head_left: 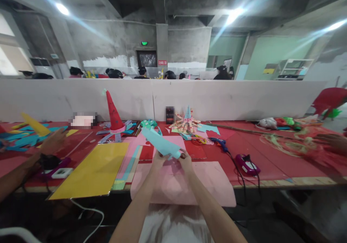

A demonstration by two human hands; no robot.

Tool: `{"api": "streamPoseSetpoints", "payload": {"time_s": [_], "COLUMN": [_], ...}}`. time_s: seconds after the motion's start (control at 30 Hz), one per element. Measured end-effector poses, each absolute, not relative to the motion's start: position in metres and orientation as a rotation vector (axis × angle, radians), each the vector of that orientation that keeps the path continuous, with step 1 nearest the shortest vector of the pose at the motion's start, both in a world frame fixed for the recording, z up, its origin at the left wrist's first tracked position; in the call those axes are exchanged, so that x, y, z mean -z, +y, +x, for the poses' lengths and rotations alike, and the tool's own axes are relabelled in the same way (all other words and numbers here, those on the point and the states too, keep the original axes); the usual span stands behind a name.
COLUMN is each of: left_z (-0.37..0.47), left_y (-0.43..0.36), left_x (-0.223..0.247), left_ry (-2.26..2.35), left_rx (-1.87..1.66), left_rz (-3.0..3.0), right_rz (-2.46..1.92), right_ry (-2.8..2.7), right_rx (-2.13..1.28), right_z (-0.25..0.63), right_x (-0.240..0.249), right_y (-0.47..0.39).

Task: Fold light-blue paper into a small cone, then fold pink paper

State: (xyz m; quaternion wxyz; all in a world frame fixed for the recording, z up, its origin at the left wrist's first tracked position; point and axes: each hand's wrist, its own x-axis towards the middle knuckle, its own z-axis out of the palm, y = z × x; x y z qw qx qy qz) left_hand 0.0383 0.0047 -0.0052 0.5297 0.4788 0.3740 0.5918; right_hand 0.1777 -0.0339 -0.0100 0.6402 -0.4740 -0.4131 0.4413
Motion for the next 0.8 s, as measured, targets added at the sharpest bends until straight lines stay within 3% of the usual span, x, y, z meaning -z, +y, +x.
{"api": "streamPoseSetpoints", "payload": {"time_s": [0.8], "left_z": [0.038], "left_y": [-0.030], "left_x": [-0.021], "left_ry": [1.395], "left_rx": [-1.702], "left_rz": [1.456], "right_rz": [-1.325], "right_ry": [-1.058], "right_rx": [-0.669], "right_z": [0.182], "right_x": [0.004], "right_y": [-0.043]}}
